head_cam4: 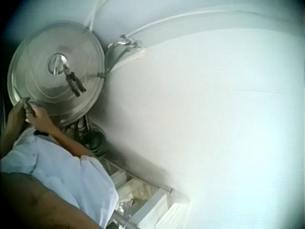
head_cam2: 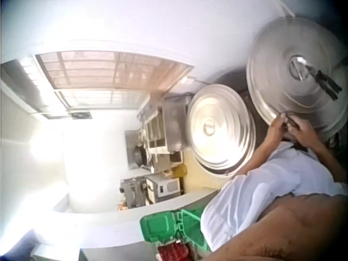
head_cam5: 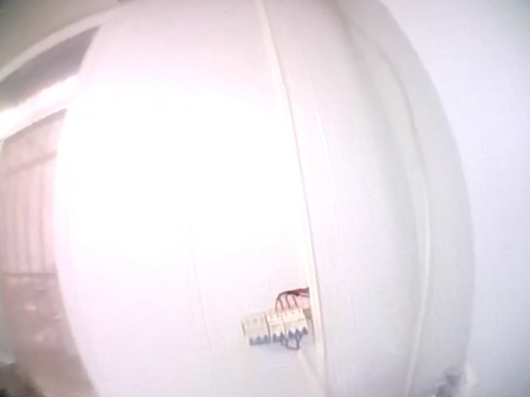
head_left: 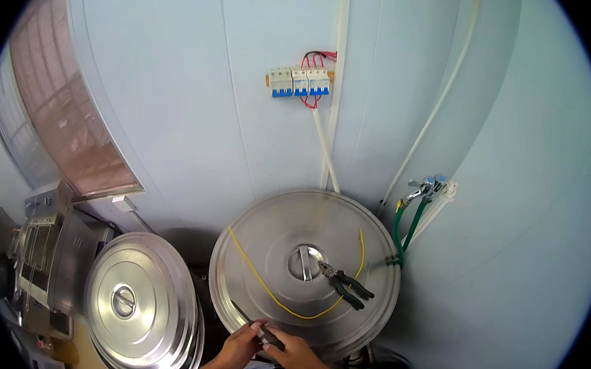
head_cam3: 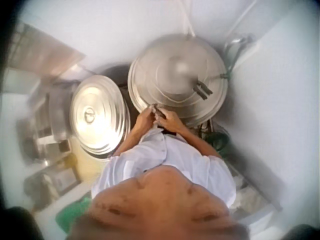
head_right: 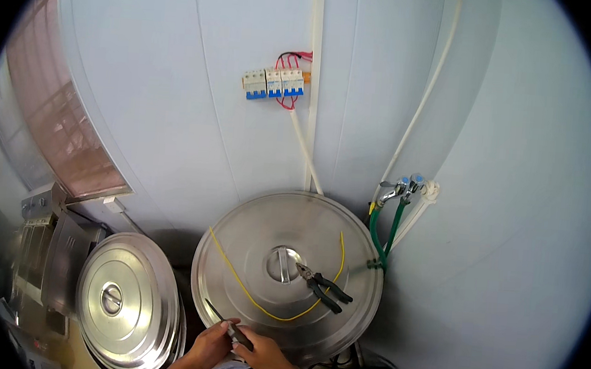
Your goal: The person uses a screwdriver to tighten red wires into a wall-mounted electrical distribution box. They then use pliers to strip the insulation from a yellow wire and insert it into the same box.
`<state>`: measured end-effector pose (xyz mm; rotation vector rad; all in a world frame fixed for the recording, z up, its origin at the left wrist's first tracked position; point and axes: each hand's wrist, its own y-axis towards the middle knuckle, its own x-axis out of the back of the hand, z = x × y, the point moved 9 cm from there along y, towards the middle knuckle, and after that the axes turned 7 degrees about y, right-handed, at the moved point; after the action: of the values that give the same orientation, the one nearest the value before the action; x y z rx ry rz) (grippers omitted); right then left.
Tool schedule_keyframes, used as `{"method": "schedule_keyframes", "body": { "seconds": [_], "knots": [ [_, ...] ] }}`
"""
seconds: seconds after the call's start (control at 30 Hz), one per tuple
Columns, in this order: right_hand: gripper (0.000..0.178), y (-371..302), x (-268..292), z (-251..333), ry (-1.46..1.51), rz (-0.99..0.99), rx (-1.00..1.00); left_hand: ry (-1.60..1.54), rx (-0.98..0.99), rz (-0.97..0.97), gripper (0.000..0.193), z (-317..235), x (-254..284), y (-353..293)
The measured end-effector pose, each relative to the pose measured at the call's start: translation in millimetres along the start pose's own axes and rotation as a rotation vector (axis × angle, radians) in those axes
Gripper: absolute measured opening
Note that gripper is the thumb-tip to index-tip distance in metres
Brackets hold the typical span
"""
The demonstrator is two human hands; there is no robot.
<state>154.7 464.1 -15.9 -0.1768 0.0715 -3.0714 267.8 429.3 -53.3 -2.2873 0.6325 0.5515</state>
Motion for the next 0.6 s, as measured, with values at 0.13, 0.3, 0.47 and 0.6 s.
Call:
{"method": "schedule_keyframes", "body": {
  "seconds": [0.13,0.3,0.47,0.6],
  "knots": [
    [0.062,2,-5,12,-0.016,0.1,0.05,-0.151,0.043,-0.182,0.033,1,-9,-4],
    [0.052,-2,8,11,0.144,0.2,-0.039,-0.336,0.061,-0.195,0.024,12,-6,9],
    [0.032,-14,23,-10,0.242,0.135,-0.166,-0.277,0.105,-0.246,0.024,23,14,23],
    [0.027,-9,14,-18,0.262,0.104,-0.263,-0.154,0.119,-0.214,0.026,17,15,30]
  ]
}}
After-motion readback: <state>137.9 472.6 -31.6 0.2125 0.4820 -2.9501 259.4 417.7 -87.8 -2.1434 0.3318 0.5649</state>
